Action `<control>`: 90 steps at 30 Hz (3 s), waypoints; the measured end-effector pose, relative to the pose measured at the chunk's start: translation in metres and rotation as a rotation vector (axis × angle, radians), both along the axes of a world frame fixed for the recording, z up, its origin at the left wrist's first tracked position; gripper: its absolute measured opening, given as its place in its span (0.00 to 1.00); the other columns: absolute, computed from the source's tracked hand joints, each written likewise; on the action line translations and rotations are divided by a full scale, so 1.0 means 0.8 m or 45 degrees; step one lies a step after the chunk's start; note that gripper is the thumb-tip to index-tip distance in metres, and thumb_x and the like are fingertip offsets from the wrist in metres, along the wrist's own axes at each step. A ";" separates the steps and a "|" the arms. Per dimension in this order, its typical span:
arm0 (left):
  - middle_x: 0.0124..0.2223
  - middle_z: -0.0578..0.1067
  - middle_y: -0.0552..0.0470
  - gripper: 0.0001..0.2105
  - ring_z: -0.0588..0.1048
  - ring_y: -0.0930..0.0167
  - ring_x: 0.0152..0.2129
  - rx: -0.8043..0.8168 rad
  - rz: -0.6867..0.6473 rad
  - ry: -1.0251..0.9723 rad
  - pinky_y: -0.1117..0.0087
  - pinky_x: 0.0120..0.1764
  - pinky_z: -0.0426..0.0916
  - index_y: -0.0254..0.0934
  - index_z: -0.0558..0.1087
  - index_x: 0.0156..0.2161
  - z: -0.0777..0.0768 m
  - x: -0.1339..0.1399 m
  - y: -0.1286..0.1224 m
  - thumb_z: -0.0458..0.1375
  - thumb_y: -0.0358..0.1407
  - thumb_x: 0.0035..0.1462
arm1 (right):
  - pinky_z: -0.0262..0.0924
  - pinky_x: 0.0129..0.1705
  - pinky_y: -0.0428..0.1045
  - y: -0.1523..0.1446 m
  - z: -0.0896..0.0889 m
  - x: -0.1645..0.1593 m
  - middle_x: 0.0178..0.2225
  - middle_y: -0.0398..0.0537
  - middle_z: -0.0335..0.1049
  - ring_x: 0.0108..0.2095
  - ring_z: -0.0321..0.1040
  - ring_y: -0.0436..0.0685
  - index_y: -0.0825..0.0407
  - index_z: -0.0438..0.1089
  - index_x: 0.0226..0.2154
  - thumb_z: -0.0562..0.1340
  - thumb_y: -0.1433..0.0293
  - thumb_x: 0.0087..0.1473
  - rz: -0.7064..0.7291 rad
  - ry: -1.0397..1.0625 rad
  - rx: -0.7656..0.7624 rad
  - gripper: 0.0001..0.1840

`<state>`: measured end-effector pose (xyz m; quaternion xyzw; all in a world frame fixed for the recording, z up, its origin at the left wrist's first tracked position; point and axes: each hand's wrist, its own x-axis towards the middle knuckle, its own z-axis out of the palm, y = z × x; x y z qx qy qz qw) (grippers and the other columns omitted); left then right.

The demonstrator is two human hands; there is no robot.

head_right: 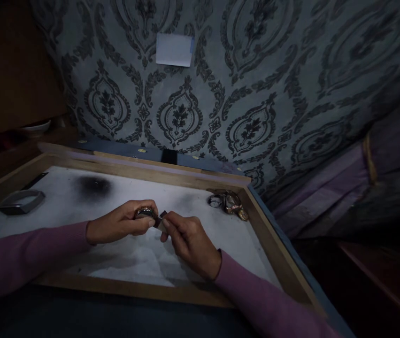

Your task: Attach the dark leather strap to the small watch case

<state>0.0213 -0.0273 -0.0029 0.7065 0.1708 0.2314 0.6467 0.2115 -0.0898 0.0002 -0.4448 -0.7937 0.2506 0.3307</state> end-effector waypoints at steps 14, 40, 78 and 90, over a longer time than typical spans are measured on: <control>0.22 0.55 0.62 0.05 0.53 0.79 0.18 -0.090 -0.043 -0.048 0.75 0.22 0.49 0.35 0.62 0.32 -0.003 0.001 0.001 0.53 0.34 0.57 | 0.54 0.26 0.43 0.007 -0.006 0.007 0.20 0.41 0.64 0.19 0.61 0.47 0.52 0.61 0.26 0.48 0.71 0.65 0.068 -0.163 0.211 0.16; 0.22 0.56 0.62 0.08 0.54 0.81 0.16 -0.368 -0.125 -0.069 0.76 0.20 0.48 0.34 0.63 0.31 -0.001 0.001 0.000 0.57 0.36 0.55 | 0.50 0.24 0.44 0.006 -0.006 0.007 0.18 0.37 0.56 0.17 0.55 0.47 0.50 0.55 0.25 0.46 0.69 0.66 0.129 -0.197 0.173 0.16; 0.18 0.59 0.63 0.11 0.54 0.81 0.14 -0.588 -0.246 -0.131 0.77 0.18 0.47 0.35 0.63 0.33 0.003 0.001 -0.003 0.60 0.38 0.53 | 0.51 0.23 0.43 0.000 0.002 0.001 0.18 0.38 0.59 0.17 0.58 0.46 0.51 0.59 0.26 0.46 0.71 0.66 0.139 -0.095 0.260 0.16; 0.18 0.60 0.62 0.12 0.54 0.81 0.14 -0.609 -0.317 -0.115 0.77 0.18 0.47 0.35 0.63 0.34 0.002 0.000 0.000 0.61 0.39 0.53 | 0.52 0.22 0.42 -0.001 0.001 0.003 0.18 0.38 0.59 0.17 0.58 0.46 0.51 0.59 0.26 0.46 0.71 0.66 0.169 -0.106 0.294 0.17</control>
